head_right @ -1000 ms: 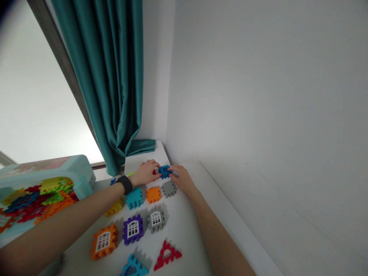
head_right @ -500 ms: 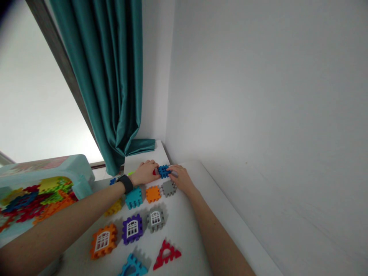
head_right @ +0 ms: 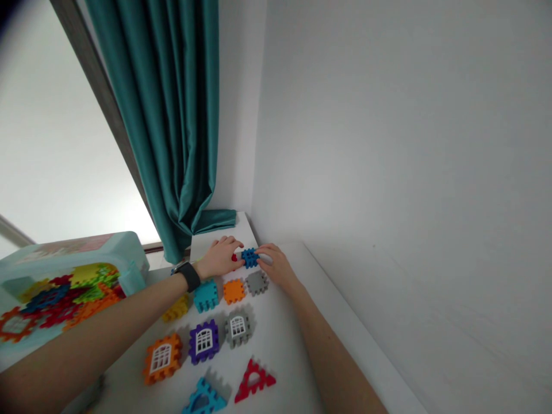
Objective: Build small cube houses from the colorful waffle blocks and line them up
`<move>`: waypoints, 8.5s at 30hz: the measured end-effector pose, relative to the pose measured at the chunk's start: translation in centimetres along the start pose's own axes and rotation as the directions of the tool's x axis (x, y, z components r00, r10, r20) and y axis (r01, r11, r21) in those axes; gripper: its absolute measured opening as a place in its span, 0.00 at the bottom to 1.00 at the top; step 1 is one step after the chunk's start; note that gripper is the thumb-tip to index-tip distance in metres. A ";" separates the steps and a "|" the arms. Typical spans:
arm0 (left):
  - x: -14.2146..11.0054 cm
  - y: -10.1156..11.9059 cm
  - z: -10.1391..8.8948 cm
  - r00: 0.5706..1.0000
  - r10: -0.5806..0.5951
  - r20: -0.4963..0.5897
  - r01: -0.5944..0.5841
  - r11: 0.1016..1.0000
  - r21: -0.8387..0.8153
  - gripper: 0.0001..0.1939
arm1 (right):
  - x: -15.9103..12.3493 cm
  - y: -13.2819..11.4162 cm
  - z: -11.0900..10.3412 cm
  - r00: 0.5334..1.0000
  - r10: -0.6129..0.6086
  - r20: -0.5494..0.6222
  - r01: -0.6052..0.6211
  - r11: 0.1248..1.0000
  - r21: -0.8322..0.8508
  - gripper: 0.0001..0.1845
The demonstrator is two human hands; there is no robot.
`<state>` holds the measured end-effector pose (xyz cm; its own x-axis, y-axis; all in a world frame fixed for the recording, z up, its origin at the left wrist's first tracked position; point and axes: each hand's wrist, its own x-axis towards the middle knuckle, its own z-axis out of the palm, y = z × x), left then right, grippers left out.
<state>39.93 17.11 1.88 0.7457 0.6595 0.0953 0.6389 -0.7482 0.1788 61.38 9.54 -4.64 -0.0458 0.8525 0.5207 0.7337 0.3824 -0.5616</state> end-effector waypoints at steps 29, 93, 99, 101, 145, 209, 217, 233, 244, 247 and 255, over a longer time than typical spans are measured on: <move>-9.5 0.8 -7.2 0.966 0.193 -0.174 -0.197 0.980 -0.005 0.09 | -1.8 -13.6 -0.7 0.988 -0.103 0.119 0.129 0.961 -0.243 0.14; -37.5 -13.6 -2.3 0.921 -0.152 -0.359 0.079 0.974 -0.210 0.22 | -5.8 -32.4 22.2 0.987 -0.072 0.145 0.100 0.975 -0.200 0.24; -37.4 -13.7 -2.2 0.876 -0.078 -0.476 -0.024 0.979 -0.204 0.25 | -5.6 -32.0 22.3 0.989 -0.140 0.039 0.139 0.990 0.013 0.22; -37.4 -13.6 -2.2 0.873 -0.055 -0.485 -0.044 0.981 -0.190 0.23 | -5.5 -32.0 22.1 0.991 -0.136 0.003 0.135 0.988 0.079 0.21; -37.9 -13.3 -2.5 0.776 -0.185 -0.603 0.032 0.966 -0.255 0.23 | -5.8 -33.5 20.0 0.998 0.023 -0.053 0.001 0.909 0.416 0.16; -37.7 -13.4 -2.2 0.795 -0.313 -0.520 -0.008 0.851 -0.525 0.24 | -6.1 -32.9 20.4 0.986 -0.126 -0.105 0.154 0.935 0.319 0.20; -37.6 -13.2 -2.4 0.797 -0.341 -0.498 -0.036 0.797 -0.603 0.24 | -6.1 -32.7 20.6 0.969 -0.200 -0.147 0.234 0.936 0.263 0.18; -37.0 -11.1 -3.8 0.852 -0.463 -0.244 -0.019 0.438 -0.899 0.20 | -5.6 -34.1 20.1 0.990 0.131 -0.058 -0.095 0.904 0.417 0.11; -36.7 -10.5 -4.3 0.865 -0.501 0.023 0.049 0.038 -0.998 0.19 | -5.4 -34.5 20.4 0.906 0.382 0.183 -0.408 0.667 0.624 0.25; -36.9 -10.4 -4.5 0.866 -0.496 0.063 0.065 -0.015 -0.998 0.19 | -5.2 -35.2 20.0 0.896 0.388 0.216 -0.422 0.589 0.689 0.28; -36.9 -10.5 -4.4 0.870 -0.484 0.095 0.090 -0.035 -0.995 0.18 | -5.1 -35.5 20.0 0.876 0.397 0.275 -0.462 0.522 0.717 0.28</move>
<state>4.86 0.99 0.81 0.3571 0.9290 -0.0972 -0.1433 0.1573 0.9771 22.03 -1.26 -0.23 0.0645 0.9963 0.0560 -0.0820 0.0612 -0.9947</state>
